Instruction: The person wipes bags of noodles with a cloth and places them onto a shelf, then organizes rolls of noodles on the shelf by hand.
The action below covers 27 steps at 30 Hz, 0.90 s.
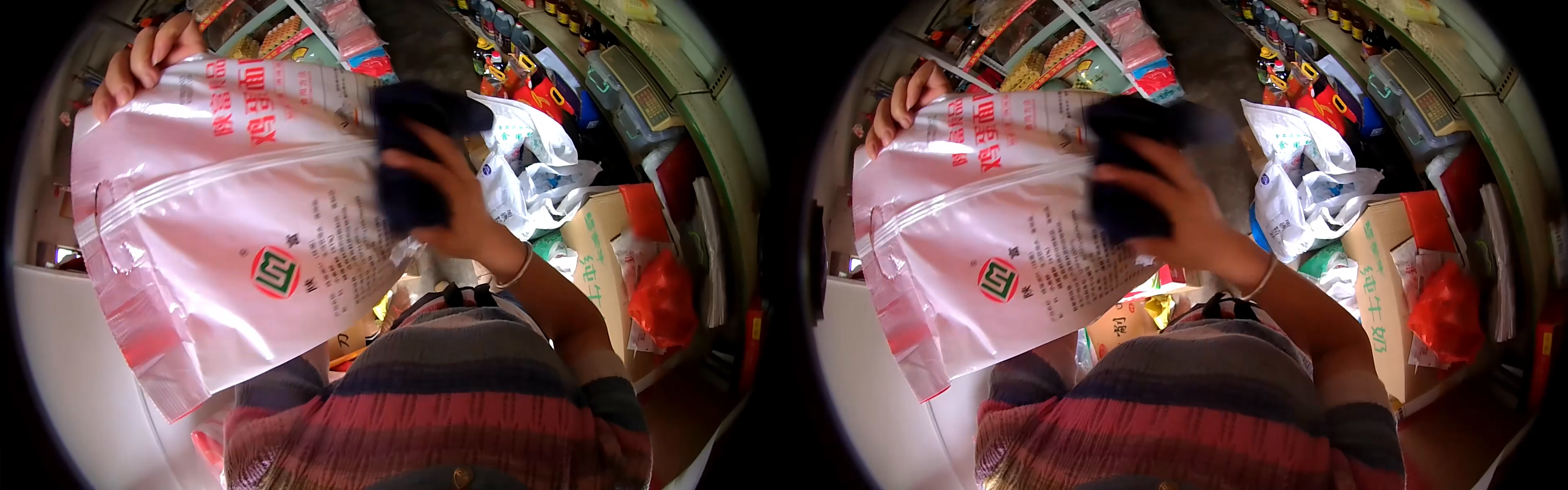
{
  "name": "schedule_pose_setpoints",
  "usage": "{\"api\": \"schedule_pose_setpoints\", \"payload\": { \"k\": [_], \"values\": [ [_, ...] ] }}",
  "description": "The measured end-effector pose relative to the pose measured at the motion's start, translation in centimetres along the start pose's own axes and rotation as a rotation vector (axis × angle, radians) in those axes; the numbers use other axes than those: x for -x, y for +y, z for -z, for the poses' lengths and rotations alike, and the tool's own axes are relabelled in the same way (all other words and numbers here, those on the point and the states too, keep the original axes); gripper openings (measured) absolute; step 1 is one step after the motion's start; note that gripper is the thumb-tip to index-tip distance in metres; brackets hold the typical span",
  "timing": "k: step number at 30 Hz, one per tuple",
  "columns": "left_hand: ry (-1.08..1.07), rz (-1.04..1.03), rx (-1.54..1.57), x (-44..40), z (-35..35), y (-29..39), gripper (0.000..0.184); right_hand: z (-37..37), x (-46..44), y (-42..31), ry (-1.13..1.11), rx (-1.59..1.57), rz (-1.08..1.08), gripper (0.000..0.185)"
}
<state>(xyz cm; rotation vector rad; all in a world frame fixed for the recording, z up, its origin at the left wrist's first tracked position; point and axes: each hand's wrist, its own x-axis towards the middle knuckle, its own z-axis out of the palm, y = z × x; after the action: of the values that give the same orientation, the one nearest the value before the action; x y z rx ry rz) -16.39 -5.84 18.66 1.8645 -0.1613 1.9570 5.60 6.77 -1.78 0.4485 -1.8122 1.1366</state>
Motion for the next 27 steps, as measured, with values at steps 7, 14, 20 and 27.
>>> {"api": "schedule_pose_setpoints", "payload": {
  "k": [7,14,20,27],
  "values": [
    [-0.003,-0.007,-0.329,1.0,3.7,2.3,0.020,-3.6,10.5,5.7,0.482,-1.122,-1.175,0.034],
    [0.014,-0.093,-0.537,5.6,6.8,3.2,0.027,-1.7,7.5,-1.7,0.212,-0.617,-1.084,0.040],
    [0.171,-0.101,-0.796,7.1,4.0,1.5,0.026,-0.4,-0.3,-8.1,-0.065,-0.172,-0.384,0.058],
    [0.612,-0.245,-0.985,8.7,5.2,-1.5,0.034,-1.4,-4.9,-8.9,-0.218,0.068,0.205,0.050]
  ]
}}
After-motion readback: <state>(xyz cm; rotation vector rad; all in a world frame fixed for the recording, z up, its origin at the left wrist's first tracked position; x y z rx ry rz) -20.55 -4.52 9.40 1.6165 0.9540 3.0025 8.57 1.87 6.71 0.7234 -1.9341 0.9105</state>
